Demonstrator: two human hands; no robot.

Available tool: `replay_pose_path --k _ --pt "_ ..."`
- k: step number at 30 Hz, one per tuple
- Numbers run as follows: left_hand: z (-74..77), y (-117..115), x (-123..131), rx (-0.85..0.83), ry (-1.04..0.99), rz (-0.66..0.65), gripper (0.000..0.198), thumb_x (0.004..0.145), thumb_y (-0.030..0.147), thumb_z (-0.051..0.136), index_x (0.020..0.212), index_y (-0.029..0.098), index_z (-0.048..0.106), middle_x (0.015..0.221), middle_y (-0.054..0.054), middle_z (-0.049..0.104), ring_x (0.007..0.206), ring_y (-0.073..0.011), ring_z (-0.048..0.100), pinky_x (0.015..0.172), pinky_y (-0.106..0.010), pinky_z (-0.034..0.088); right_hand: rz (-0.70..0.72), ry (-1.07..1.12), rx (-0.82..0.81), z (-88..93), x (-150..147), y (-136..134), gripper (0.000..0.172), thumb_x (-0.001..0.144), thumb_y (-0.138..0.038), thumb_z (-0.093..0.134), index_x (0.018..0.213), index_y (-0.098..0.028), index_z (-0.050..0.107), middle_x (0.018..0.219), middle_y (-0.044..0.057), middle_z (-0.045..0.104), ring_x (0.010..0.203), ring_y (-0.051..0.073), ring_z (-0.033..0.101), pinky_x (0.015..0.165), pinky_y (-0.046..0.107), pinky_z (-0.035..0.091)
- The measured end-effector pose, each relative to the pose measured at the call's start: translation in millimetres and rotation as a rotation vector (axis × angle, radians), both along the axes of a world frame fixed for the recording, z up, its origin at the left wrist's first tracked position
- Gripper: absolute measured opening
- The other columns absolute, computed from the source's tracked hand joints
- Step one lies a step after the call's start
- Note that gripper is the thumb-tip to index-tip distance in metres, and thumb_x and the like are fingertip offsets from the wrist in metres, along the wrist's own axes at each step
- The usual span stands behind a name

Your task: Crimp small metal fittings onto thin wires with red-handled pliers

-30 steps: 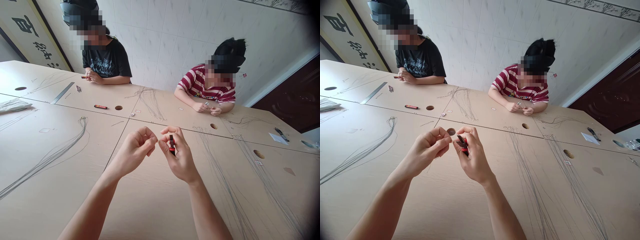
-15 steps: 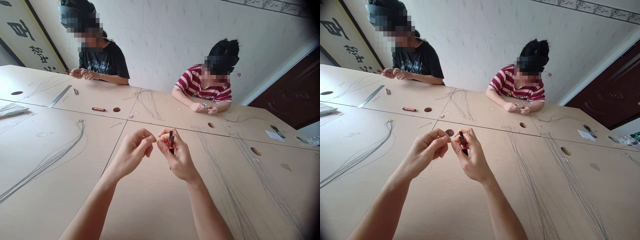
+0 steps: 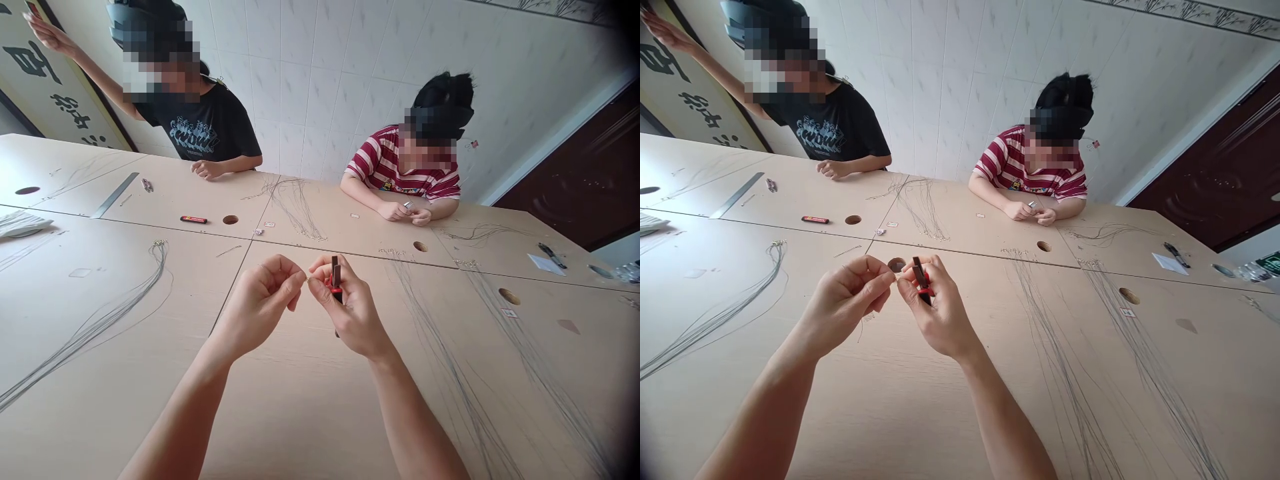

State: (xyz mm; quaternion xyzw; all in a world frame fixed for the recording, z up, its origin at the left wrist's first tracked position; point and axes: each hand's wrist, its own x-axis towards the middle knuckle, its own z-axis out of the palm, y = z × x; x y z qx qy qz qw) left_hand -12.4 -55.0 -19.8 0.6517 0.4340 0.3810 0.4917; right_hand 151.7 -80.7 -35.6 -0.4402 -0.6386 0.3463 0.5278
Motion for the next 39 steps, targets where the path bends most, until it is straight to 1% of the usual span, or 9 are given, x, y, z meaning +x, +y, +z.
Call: replay_pose_path --k 5,9,12,15,18,22,27,32,39 --pt "1.0 2 0 -0.019 -0.027 0.056 0.024 0.093 0.037 0.055 0.076 0.02 0.053 0.055 0.005 0.049 0.047 -0.0074 0.033 0.045 -0.021 0.026 0.019 0.314 -0.159 -11.9 -4 10 0.011 0.089 -0.032 0.06 0.092 -0.023 0.064 0.115 0.005 0.058 0.089 0.015 0.057 0.081 0.034 0.049" --pt "3.0 5 0 -0.032 -0.059 0.113 0.02 0.092 0.032 0.055 0.076 0.019 0.053 0.053 0.006 0.047 0.045 -0.0067 0.033 0.044 -0.02 0.026 0.114 0.847 -0.675 -33.3 -10 24 0.018 0.086 -0.038 0.056 0.09 -0.021 0.056 0.11 0.011 0.063 0.098 0.023 0.061 0.075 0.043 0.053" --pt "3.0 7 0 -0.025 -0.093 0.138 0.019 0.091 0.029 0.055 0.076 0.018 0.054 0.053 0.006 0.046 0.048 -0.0068 0.037 0.047 -0.02 0.029 0.257 0.905 -0.883 -42.3 -15 20 0.023 0.085 -0.038 0.053 0.102 -0.024 0.05 0.105 0.009 0.063 0.094 0.023 0.063 0.07 0.044 0.054" --pt "0.5 8 0 -0.025 -0.12 0.165 0.019 0.091 0.029 0.055 0.076 0.018 0.054 0.054 0.006 0.047 0.05 -0.0066 0.037 0.048 -0.02 0.03 0.291 0.756 -0.748 -42.0 -21 4 0.038 0.079 -0.025 0.055 0.115 -0.027 0.044 0.108 0.005 0.059 0.089 0.019 0.061 0.074 0.042 0.053" --pt "-3.1 8 2 -0.041 -0.13 0.181 0.019 0.092 0.031 0.056 0.077 0.019 0.053 0.054 0.007 0.047 0.05 -0.0067 0.036 0.047 -0.02 0.029 0.036 0.323 -0.374 -40.6 -28 -9 0.051 0.07 -0.015 0.057 0.118 -0.027 0.043 0.104 0.003 0.056 0.087 0.018 0.056 0.083 0.042 0.05" --pt "-6.2 8 6 -0.047 -0.146 0.194 0.02 0.092 0.033 0.056 0.078 0.019 0.053 0.054 0.007 0.046 0.049 -0.0074 0.036 0.046 -0.02 0.028 -0.281 -0.109 0.013 -44.5 -34 -8 0.043 0.067 -0.012 0.053 0.108 -0.023 0.047 0.087 0.002 0.053 0.083 0.02 0.054 0.078 0.041 0.05" --pt "-8.3 6 7 -0.044 -0.147 0.177 0.02 0.092 0.035 0.056 0.079 0.02 0.053 0.055 0.006 0.046 0.05 -0.0082 0.037 0.048 -0.022 0.03 -0.25 -0.009 -0.069 -40.1 -30 -2 0.015 0.082 -0.023 0.055 0.097 -0.022 0.052 0.079 0.001 0.056 0.073 0.017 0.055 0.067 0.033 0.05" --pt "-7.1 2 8 -0.031 -0.109 0.144 0.022 0.093 0.034 0.055 0.077 0.019 0.053 0.055 0.005 0.047 0.05 -0.0083 0.036 0.046 -0.021 0.028 -0.136 0.217 -0.113 -19.8 -16 1 0.017 0.09 -0.038 0.058 0.095 -0.022 0.056 0.085 0.002 0.061 0.075 0.014 0.057 0.067 0.028 0.048" --pt "-4.0 1 10 -0.047 -0.159 0.155 0.021 0.092 0.036 0.056 0.078 0.02 0.053 0.054 0.006 0.046 0.048 -0.0081 0.035 0.045 -0.021 0.027 -0.211 -0.021 -0.018 -22.4 -14 -4 0.01 0.09 -0.029 0.056 0.096 -0.021 0.055 0.08 0.001 0.059 0.074 0.016 0.057 0.07 0.032 0.05"
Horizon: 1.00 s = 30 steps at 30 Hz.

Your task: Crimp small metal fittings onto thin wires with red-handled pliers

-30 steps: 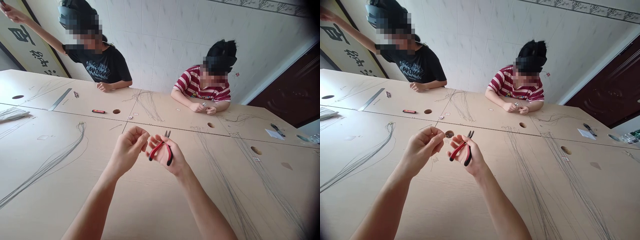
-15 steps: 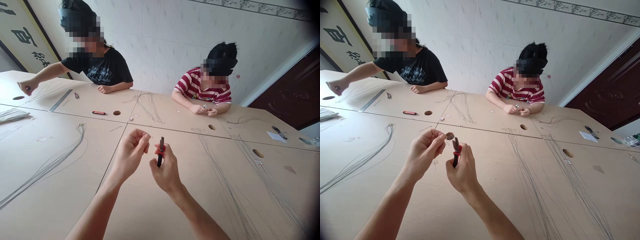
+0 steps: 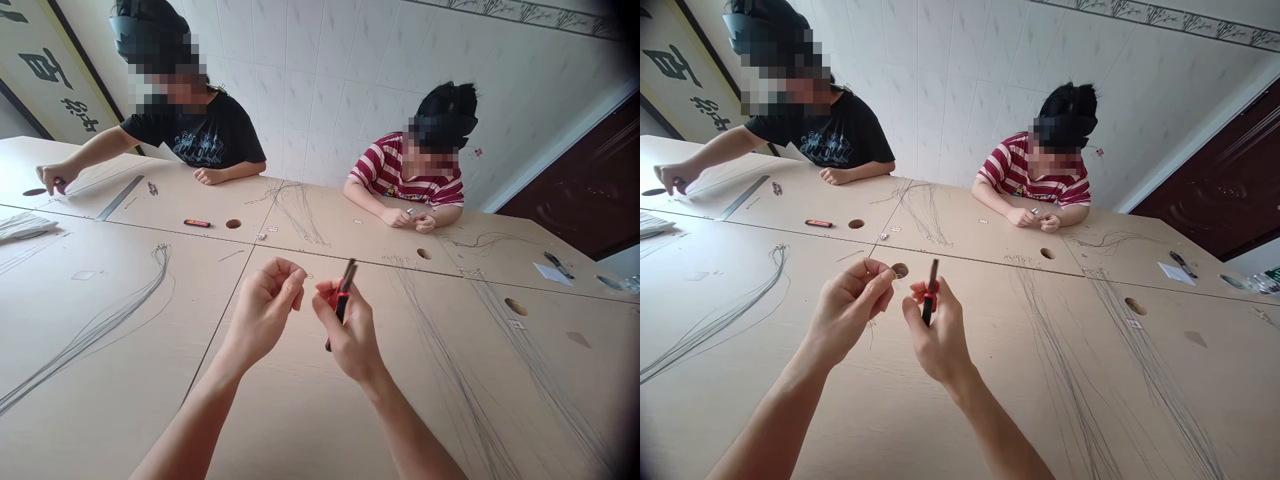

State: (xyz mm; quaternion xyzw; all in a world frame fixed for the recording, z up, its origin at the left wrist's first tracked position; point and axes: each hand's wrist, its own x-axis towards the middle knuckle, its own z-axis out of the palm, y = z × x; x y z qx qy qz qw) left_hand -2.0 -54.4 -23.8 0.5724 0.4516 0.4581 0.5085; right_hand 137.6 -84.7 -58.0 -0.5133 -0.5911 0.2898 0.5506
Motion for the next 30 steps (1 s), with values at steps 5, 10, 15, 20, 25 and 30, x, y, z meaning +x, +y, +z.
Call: replay_pose_path --k 5,10,15,20,25,30 --pt "-0.2 0 2 0.029 -0.039 0.028 0.021 0.093 0.037 0.056 0.08 0.021 0.053 0.055 0.006 0.048 0.05 -0.0084 0.038 0.046 -0.02 0.03 -0.124 -0.369 0.168 -13.8 -7 -4 0.008 0.082 -0.014 0.048 0.084 -0.022 0.047 0.077 0.003 0.056 0.075 0.019 0.055 0.065 0.033 0.047" --pt "0.3 -4 4 0.044 -0.047 0.045 0.02 0.092 0.036 0.055 0.08 0.021 0.053 0.055 0.005 0.048 0.052 -0.0099 0.043 0.049 -0.022 0.034 -0.176 -0.455 0.153 -15.2 -9 -4 0.008 0.079 -0.014 0.046 0.079 -0.022 0.046 0.068 0.0 0.053 0.064 0.017 0.051 0.056 0.029 0.042" --pt "-1.8 -6 7 0.085 -0.01 0.073 0.02 0.093 0.036 0.055 0.081 0.021 0.054 0.056 0.006 0.047 0.052 -0.0101 0.046 0.051 -0.023 0.037 -0.179 -0.46 0.118 -16.6 -8 -4 0.007 0.079 -0.016 0.046 0.081 -0.022 0.047 0.068 0.0 0.055 0.064 0.017 0.053 0.055 0.029 0.042" --pt "-3.3 -7 8 0.107 0.013 0.091 0.019 0.094 0.035 0.053 0.08 0.021 0.053 0.056 0.006 0.048 0.052 -0.0093 0.045 0.049 -0.022 0.036 -0.173 -0.453 0.087 -18.9 -9 -5 0.008 0.08 -0.017 0.046 0.084 -0.022 0.05 0.069 0.001 0.057 0.064 0.018 0.054 0.056 0.029 0.043" --pt "-1.8 -8 9 0.105 0.027 0.091 0.019 0.094 0.033 0.052 0.08 0.021 0.053 0.056 0.005 0.049 0.051 -0.0085 0.042 0.047 -0.021 0.035 -0.165 -0.444 0.069 -16.8 -8 -5 0.006 0.079 -0.017 0.046 0.081 -0.022 0.049 0.068 0.001 0.057 0.063 0.018 0.055 0.055 0.029 0.042" --pt "-1.9 -9 11 0.122 0.05 0.097 0.019 0.095 0.033 0.052 0.08 0.021 0.053 0.057 0.006 0.048 0.05 -0.0076 0.042 0.046 -0.02 0.035 -0.144 -0.43 0.042 -13.9 -8 -6 0.005 0.079 -0.018 0.046 0.079 -0.023 0.048 0.062 -0.001 0.053 0.057 0.016 0.052 0.052 0.028 0.04"
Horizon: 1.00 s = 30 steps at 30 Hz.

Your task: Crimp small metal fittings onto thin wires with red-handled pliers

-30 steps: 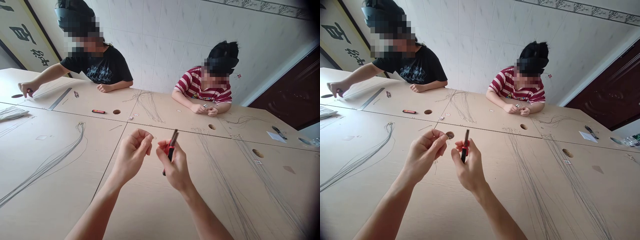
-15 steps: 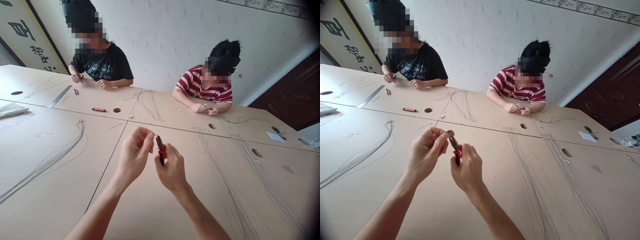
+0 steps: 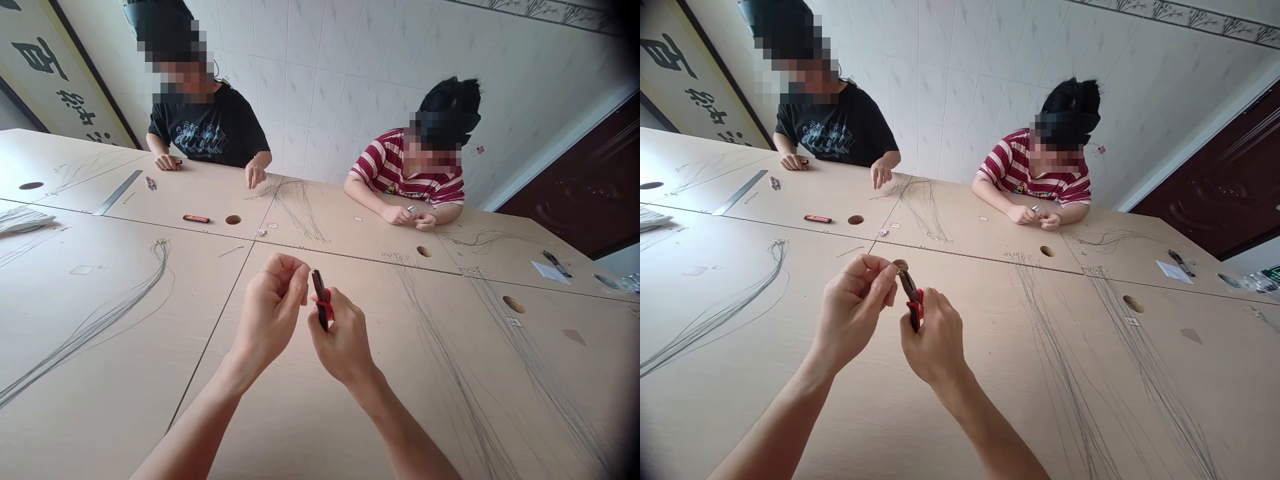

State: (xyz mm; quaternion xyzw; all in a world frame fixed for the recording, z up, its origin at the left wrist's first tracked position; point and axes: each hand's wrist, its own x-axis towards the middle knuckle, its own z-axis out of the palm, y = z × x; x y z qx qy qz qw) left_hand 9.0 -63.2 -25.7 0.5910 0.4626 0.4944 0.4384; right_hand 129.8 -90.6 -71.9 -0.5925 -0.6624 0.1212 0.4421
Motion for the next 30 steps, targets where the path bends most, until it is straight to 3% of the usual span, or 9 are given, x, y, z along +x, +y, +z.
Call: replay_pose_path --k 9,30 --pt "0.7 0.0 2.5 0.012 0.005 -0.003 0.019 0.095 0.029 0.051 0.078 0.019 0.052 0.056 0.007 0.047 0.05 -0.0061 0.041 0.046 -0.016 0.038 -0.014 -0.013 -0.058 -3.0 -1.0 0.7 0.008 0.08 -0.02 0.042 0.079 -0.021 0.05 0.059 -0.003 0.048 0.051 0.014 0.047 0.049 0.026 0.039" --pt "-2.5 -0.7 1.3 0.026 0.012 -0.011 0.019 0.095 0.031 0.052 0.079 0.02 0.053 0.056 0.007 0.049 0.049 -0.0054 0.044 0.045 -0.016 0.036 -0.067 -0.126 0.105 -5.1 0.3 2.9 0.011 0.083 -0.019 0.041 0.077 -0.021 0.049 0.06 -0.002 0.054 0.053 0.014 0.053 0.047 0.024 0.04"
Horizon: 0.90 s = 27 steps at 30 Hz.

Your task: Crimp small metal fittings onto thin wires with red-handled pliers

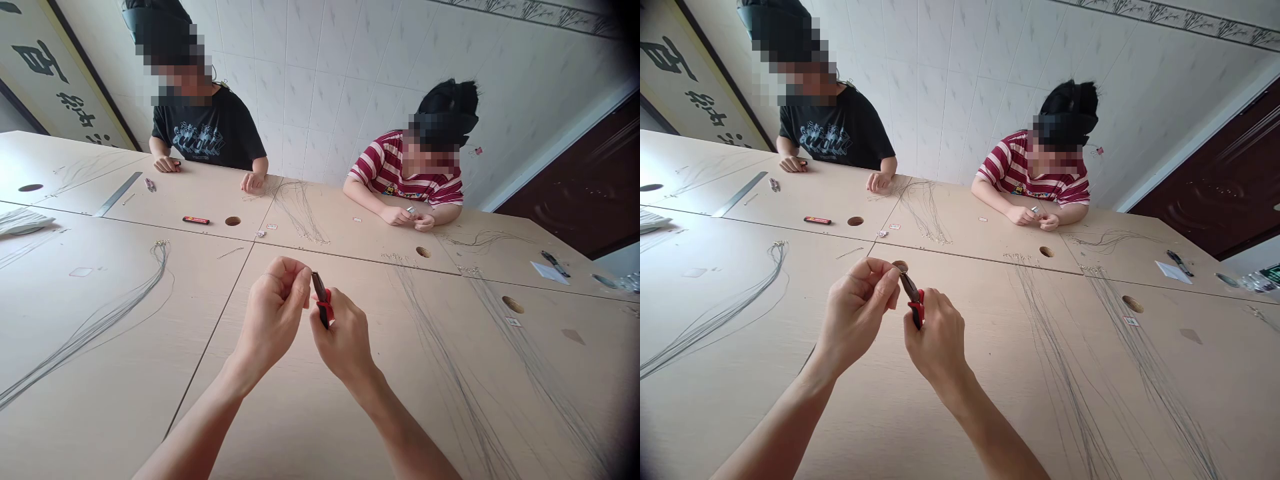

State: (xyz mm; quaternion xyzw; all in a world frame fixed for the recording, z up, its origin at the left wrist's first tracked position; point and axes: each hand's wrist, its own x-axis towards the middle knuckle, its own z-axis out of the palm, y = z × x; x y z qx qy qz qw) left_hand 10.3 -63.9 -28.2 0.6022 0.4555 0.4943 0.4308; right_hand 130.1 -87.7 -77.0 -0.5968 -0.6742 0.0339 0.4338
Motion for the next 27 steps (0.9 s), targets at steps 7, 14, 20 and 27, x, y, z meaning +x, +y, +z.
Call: replay_pose_path --k 7,14,20,27 --pt "0.0 1 2 0.034 0.051 0.021 0.02 0.095 0.03 0.051 0.078 0.02 0.052 0.056 0.007 0.048 0.05 -0.0065 0.045 0.048 -0.017 0.039 -0.038 -0.063 0.05 -0.9 3 1 0.009 0.081 -0.017 0.042 0.074 -0.021 0.047 0.058 -0.003 0.05 0.05 0.012 0.048 0.044 0.021 0.035" --pt "-1.7 1 1 0.023 0.057 0.012 0.019 0.095 0.03 0.051 0.079 0.02 0.052 0.056 0.006 0.049 0.05 -0.0066 0.044 0.047 -0.017 0.037 -0.056 -0.102 0.081 -2.7 8 4 0.01 0.079 -0.015 0.044 0.072 -0.022 0.043 0.056 -0.005 0.048 0.047 0.012 0.044 0.045 0.022 0.03" --pt "-2.6 1 2 -0.004 0.058 -0.006 0.019 0.095 0.032 0.051 0.08 0.02 0.052 0.057 0.006 0.049 0.051 -0.0076 0.042 0.046 -0.018 0.035 -0.042 -0.117 0.11 -3.5 14 5 0.012 0.08 -0.013 0.045 0.072 -0.022 0.043 0.059 -0.003 0.053 0.052 0.012 0.047 0.047 0.022 0.032" --pt "2.1 -1 2 -0.005 0.05 -0.011 0.02 0.095 0.032 0.051 0.079 0.02 0.052 0.057 0.005 0.047 0.05 -0.008 0.041 0.046 -0.019 0.035 -0.003 -0.132 0.102 1.6 19 4 0.013 0.079 -0.012 0.046 0.073 -0.023 0.041 0.063 -0.001 0.053 0.061 0.016 0.049 0.055 0.025 0.037"
